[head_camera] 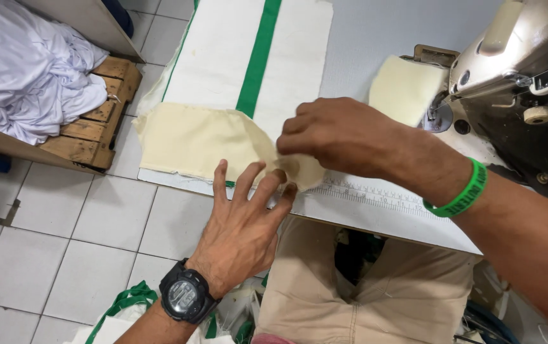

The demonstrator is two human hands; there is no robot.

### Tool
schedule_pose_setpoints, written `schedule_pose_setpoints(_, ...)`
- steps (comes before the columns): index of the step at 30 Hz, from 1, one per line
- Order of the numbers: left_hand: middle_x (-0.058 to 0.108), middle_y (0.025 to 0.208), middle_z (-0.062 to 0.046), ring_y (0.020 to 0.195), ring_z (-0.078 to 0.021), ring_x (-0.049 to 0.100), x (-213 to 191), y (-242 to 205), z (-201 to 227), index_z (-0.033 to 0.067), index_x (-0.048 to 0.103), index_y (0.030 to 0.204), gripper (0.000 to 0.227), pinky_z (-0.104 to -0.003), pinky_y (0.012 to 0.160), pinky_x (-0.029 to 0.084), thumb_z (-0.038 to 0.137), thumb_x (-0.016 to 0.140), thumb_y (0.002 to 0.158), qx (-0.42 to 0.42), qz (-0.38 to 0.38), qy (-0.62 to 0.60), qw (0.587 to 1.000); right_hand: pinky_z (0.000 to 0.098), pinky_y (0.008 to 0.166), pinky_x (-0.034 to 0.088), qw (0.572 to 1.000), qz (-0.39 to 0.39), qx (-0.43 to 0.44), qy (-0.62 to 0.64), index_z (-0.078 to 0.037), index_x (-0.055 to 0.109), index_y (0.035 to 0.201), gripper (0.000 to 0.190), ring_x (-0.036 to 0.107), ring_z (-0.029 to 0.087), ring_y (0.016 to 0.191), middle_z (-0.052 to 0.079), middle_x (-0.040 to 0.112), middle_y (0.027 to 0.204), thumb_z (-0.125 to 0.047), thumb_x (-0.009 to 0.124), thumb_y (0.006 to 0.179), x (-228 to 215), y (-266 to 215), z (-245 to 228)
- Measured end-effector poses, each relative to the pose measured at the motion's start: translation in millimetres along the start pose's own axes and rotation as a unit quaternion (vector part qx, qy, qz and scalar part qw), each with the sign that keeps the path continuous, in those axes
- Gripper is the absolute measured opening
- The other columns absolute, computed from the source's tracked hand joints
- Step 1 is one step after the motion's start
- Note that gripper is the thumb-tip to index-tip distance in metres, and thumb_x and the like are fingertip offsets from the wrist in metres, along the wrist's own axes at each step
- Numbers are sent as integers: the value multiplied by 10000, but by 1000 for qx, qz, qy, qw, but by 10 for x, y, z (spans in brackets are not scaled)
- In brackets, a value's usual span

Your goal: Preparing and positioning a tote bag for sewing by marking and folding edges

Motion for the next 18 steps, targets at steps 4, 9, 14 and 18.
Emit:
schedule_pose_setpoints(4, 578, 1405, -97, 1428, -383, 497, -68, 41, 24, 120, 712, 1243, 509, -722, 1193, 336, 95, 676, 736, 16, 32, -8, 999, 436, 830, 663, 906, 50, -248, -338, -73, 618, 1078, 243, 692, 236, 802, 41, 676, 872, -292, 722, 1091, 357, 195, 27)
schedule_pose_setpoints(9, 618, 1403, -119, 1416, -415, 488, 20, -32, 25, 78, 694, 1372, 669, -683, 1164, 357, 145, 745, 709, 23, 5, 4, 1000, 461, 933, 572, 842, 189, -351, -363, -98, 676, 988, 216, 639, 257, 847, 82, 684, 964, -196, 575, 1151, 100, 206, -222)
schedule_pose_setpoints(14, 564, 1556, -158, 1336, -424, 499, 38, 34, 41, 115, 590, 1451, 800, -621, 1023, 401, 219, 729, 671, 24, -22, 16, 999, 469, 956, 537, 866, 275, -285, -306, -105, 590, 947, 218, 604, 273, 894, 69, 642, 867, -140, 633, 1157, 53, 273, -84)
schedule_pose_setpoints(18, 499, 1627, -102, 1373, -399, 487, 51, 45, 29, 119, 569, 1432, 775, -610, 968, 423, 222, 731, 682, 20, -36, 24, 999, 550, 954, 536, 931, 294, 61, -210, -102, 801, 1188, 391, 664, 395, 1175, 185, 750, 1280, -397, 927, 963, -90, 146, 830)
Point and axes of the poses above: each hand's wrist, its own y-axis towards the middle knuckle, its own x-axis out of the palm, z = x × y, the point moved 5 cm from there along y, towards the middle knuckle
